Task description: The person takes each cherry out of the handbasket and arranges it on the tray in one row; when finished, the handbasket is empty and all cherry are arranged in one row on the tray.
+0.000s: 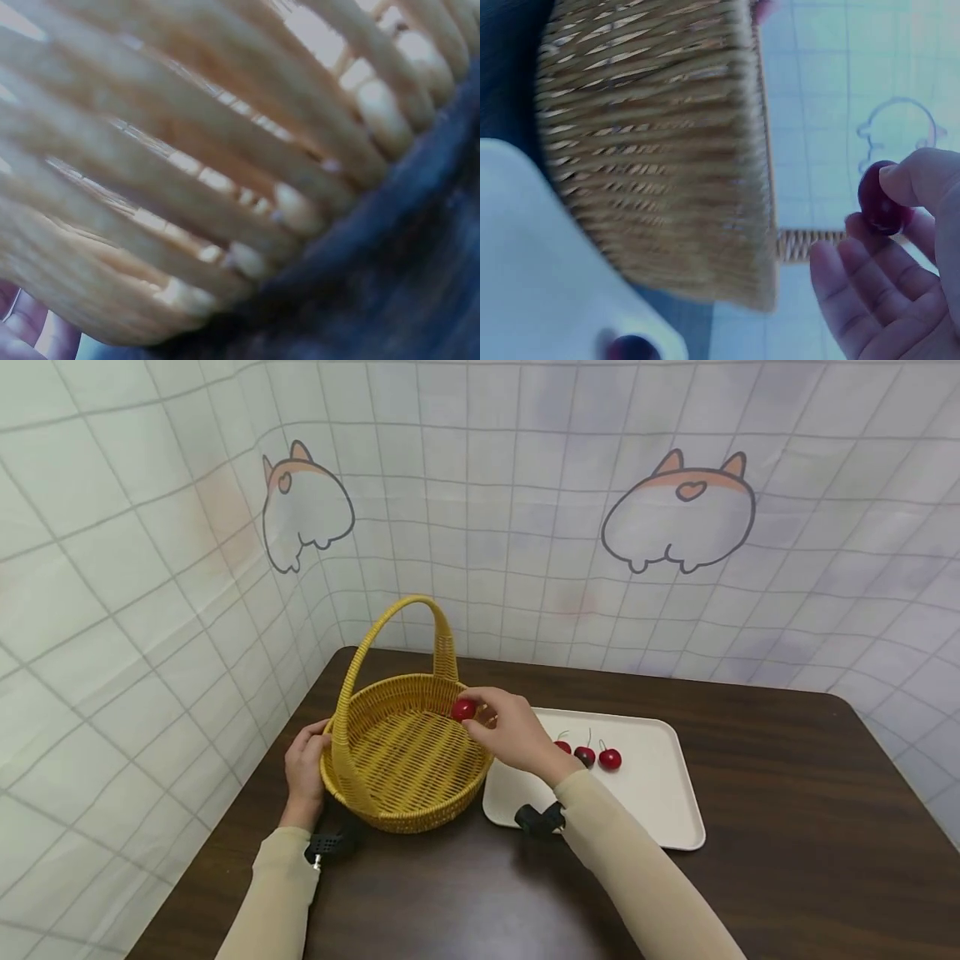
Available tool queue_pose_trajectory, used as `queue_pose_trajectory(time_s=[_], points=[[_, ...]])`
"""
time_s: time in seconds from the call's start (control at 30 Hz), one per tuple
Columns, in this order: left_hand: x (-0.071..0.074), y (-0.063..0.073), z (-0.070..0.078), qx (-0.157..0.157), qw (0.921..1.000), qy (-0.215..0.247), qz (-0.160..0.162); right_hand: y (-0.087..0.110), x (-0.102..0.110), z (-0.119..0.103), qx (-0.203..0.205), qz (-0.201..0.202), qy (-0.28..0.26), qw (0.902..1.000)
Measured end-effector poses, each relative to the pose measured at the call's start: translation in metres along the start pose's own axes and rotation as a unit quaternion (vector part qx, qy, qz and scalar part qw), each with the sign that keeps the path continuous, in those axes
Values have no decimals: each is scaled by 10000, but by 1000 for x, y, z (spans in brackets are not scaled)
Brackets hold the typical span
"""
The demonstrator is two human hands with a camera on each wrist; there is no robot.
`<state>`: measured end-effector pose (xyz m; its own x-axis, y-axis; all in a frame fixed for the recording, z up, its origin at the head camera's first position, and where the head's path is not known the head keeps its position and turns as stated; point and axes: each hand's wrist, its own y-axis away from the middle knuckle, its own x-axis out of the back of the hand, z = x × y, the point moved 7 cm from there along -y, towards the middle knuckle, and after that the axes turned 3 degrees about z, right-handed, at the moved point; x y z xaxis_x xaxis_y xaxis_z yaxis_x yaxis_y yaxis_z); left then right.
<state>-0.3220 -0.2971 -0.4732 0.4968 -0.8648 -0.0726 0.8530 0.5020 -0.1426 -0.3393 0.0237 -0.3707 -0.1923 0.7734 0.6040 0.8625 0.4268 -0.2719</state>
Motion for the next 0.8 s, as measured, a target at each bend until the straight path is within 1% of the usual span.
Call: queue_pose_trajectory(time_s=[0.13, 0.3, 0.4, 0.53, 0.63, 0.67, 0.7, 0.8], points=[[-2, 3, -4, 90, 9999, -71, 46, 18, 14, 20, -207, 301, -292, 9989], [-1, 6, -4, 60, 9999, -41, 150, 39, 33, 43, -431, 602, -251, 9969], [-1, 4, -2, 24, 9999, 33, 116, 53, 48, 58, -629, 763, -206, 9949], [-1, 2, 0, 94, 9999, 41, 25, 74, 67, 81, -894, 969, -136, 9912], [-2, 3, 4, 98, 9999, 40, -8, 91, 83, 98, -1059, 1202, -118, 9870], [-2, 6, 9, 72, 10000, 2, 0, 97, 88, 104, -1130, 1295, -119, 9850], [-2, 8, 14, 9, 10000, -13, 17, 102, 93, 103, -1153, 1396, -146, 9834], [0, 10, 16, -110, 9998, -84, 173, 116, 108, 115, -1281, 1697, -304, 9767]])
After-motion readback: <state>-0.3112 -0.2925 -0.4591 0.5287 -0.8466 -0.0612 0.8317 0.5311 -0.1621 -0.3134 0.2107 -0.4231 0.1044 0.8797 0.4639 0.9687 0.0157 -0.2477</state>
